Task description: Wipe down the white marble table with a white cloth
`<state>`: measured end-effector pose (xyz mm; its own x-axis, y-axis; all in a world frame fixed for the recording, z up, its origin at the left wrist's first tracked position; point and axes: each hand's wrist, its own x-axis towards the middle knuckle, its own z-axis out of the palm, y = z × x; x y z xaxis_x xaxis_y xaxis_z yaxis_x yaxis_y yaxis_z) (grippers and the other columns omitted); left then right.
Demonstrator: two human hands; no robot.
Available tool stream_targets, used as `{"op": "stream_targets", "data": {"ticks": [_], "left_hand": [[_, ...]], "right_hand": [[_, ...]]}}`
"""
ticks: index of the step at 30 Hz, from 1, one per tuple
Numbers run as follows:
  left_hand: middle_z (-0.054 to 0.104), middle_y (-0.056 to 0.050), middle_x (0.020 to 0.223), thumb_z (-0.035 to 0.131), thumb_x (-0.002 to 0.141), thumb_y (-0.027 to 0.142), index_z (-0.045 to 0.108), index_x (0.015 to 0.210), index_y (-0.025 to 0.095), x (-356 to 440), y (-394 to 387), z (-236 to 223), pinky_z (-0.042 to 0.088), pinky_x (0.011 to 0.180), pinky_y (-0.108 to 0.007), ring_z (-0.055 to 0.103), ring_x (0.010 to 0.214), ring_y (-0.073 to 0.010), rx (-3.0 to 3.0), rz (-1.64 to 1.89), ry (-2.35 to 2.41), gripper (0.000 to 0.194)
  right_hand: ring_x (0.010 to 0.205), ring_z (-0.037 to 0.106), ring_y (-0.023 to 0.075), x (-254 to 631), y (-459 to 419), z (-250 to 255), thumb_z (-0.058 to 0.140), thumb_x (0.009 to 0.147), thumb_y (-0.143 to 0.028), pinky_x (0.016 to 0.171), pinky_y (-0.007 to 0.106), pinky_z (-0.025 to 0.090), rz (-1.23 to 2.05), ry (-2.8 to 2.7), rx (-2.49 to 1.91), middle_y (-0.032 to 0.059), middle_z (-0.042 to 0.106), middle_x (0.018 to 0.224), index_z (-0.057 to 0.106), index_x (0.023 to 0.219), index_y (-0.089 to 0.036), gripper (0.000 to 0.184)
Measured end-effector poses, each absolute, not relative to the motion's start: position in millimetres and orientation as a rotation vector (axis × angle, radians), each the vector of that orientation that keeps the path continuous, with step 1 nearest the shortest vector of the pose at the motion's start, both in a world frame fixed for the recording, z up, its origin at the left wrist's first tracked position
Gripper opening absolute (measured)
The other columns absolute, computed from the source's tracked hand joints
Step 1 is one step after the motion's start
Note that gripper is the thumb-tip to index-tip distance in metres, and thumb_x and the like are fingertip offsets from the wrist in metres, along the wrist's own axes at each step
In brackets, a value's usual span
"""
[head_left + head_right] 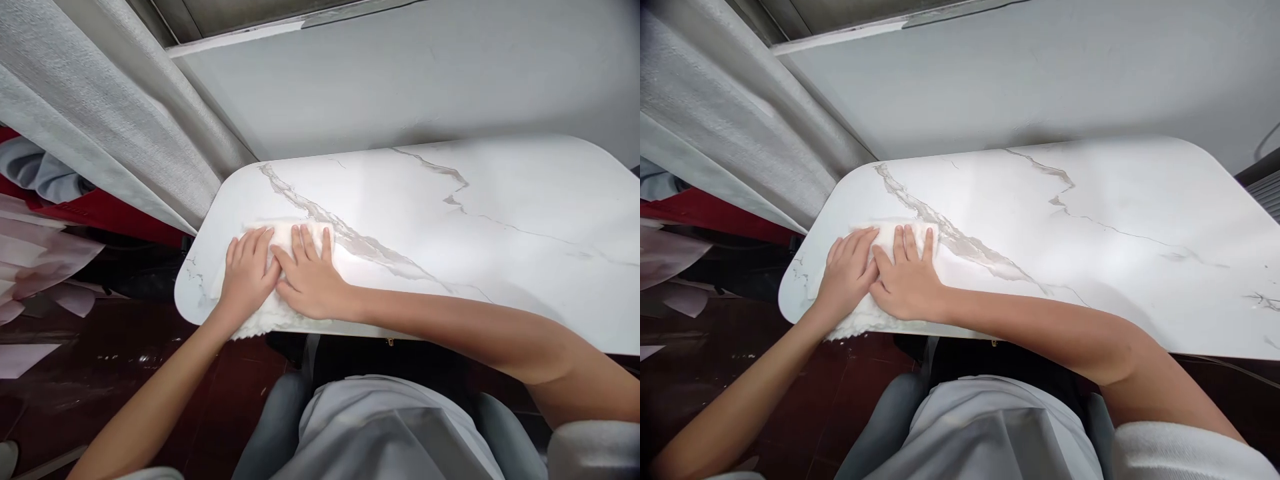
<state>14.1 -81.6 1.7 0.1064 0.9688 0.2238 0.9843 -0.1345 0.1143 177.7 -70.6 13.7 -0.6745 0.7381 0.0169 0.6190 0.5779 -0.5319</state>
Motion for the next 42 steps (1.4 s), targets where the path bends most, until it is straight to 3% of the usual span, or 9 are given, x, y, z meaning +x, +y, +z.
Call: {"op": "stream_targets", "data": {"ticks": [10, 21, 32, 37, 42], "left_hand": [[0.061, -0.009, 0.133, 0.038, 0.091, 0.028, 0.057, 0.126, 0.021, 12, 36, -4, 0.027, 0.117, -0.045, 0.051, 0.128, -0.0256, -2.240, -0.598, -2.067, 0.040], [0.061, -0.009, 0.133, 0.040, 0.092, 0.032, 0.060, 0.125, 0.023, 20, 131, -10, 0.025, 0.118, -0.042, 0.050, 0.129, -0.0265, -2.258, -0.718, -2.101, 0.040], [0.060, -0.010, 0.135, 0.035, 0.095, 0.028, 0.058, 0.126, 0.020, 78, 153, -5, 0.021, 0.119, -0.042, 0.047, 0.133, -0.0243, -2.237, -0.679, -2.140, 0.040], [0.059, -0.012, 0.136, 0.037, 0.094, 0.026, 0.057, 0.128, 0.017, 100, 147, -1, 0.019, 0.119, -0.043, 0.046, 0.133, -0.0255, -2.291, -0.683, -2.116, 0.041], [0.057, -0.011, 0.139, 0.037, 0.093, 0.025, 0.056, 0.130, 0.016, 107, 131, -1, 0.018, 0.120, -0.044, 0.044, 0.135, -0.0247, -2.343, -0.696, -2.078, 0.043]], "right_hand": [[0.149, 0.018, 0.0281, 154, 30, -1, 0.027, 0.099, -0.028, 0.119, 0.061, 0.002, 0.465, -2.349, -1.373, 0.0153, 0.027, 0.160, 0.038, 0.147, -0.014, 0.051], [0.149, 0.021, 0.0279, 160, 116, -7, 0.021, 0.098, -0.028, 0.117, 0.065, 0.003, 0.330, -2.360, -1.421, 0.0130, 0.030, 0.159, 0.037, 0.146, -0.016, 0.052], [0.147, 0.024, 0.0279, 210, 149, -12, 0.020, 0.099, -0.031, 0.117, 0.064, 0.008, 0.288, -2.307, -1.436, 0.0096, 0.034, 0.157, 0.042, 0.144, -0.020, 0.052], [0.148, 0.023, 0.0244, 229, 140, -8, 0.024, 0.097, -0.030, 0.119, 0.058, 0.008, 0.305, -2.279, -1.524, 0.0081, 0.032, 0.159, 0.042, 0.147, -0.020, 0.054], [0.148, 0.022, 0.0246, 236, 120, -7, 0.025, 0.097, -0.032, 0.118, 0.058, 0.008, 0.296, -2.248, -1.550, 0.0090, 0.031, 0.159, 0.042, 0.146, -0.020, 0.053]]}}
